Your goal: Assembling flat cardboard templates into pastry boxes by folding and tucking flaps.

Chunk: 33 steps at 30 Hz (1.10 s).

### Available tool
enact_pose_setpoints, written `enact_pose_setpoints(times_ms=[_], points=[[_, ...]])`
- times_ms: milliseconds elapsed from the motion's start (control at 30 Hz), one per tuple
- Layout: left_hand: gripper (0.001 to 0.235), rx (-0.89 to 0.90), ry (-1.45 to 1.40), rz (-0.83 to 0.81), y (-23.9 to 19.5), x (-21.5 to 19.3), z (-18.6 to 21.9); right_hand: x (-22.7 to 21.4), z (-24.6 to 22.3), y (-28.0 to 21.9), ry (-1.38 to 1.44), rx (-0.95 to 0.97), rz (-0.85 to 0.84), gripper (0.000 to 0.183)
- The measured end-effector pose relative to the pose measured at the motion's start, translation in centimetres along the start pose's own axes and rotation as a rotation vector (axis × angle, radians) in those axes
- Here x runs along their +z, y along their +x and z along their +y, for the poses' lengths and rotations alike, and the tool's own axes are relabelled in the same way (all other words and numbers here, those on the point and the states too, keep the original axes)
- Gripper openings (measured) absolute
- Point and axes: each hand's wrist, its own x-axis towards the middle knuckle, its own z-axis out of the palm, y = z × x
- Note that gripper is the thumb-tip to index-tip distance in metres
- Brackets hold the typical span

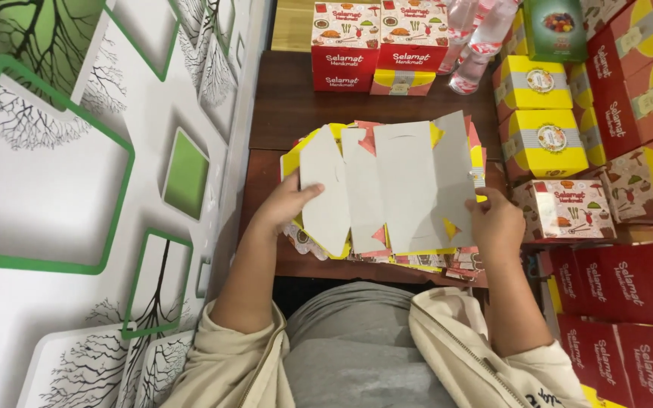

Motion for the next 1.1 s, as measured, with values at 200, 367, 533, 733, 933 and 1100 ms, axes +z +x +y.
enact_pose_setpoints(times_ms=[200,367,533,733,933,1100], points=[[0.064,0.070,-0.158,-0.010,0.0,0.1,-2.0,-1.0,-0.7,-1.3,0.017,-0.305,0.206,0.020],[0.065,0.080,-0.171,-0.016,-0.6,0.0,-1.5,-3.8,-7.3,-5.0,0.409,-0.322,-0.092,0.023],[0.064,0.065,-0.155,-0.021,0.1,0.0,-2.1,1.7,-7.6,-3.2,0.404,-0.472,-0.085,0.024],[0.058,0.051,-0.390,-0.018,2.8,0.4,-5.1,7.3,-6.9,-2.0,0.240,-0.506,-0.006,0.031],[0.051,0.010,-0.596,-0.164,5.0,4.3,-5.5,8.8,-5.8,-1.2,0.205,-0.471,0.019,0.030],[0.069,0.086,0.005,0.076,8.0,9.3,-7.4,6.2,-5.7,-1.2,0.785,-0.195,-0.236,0.047]])
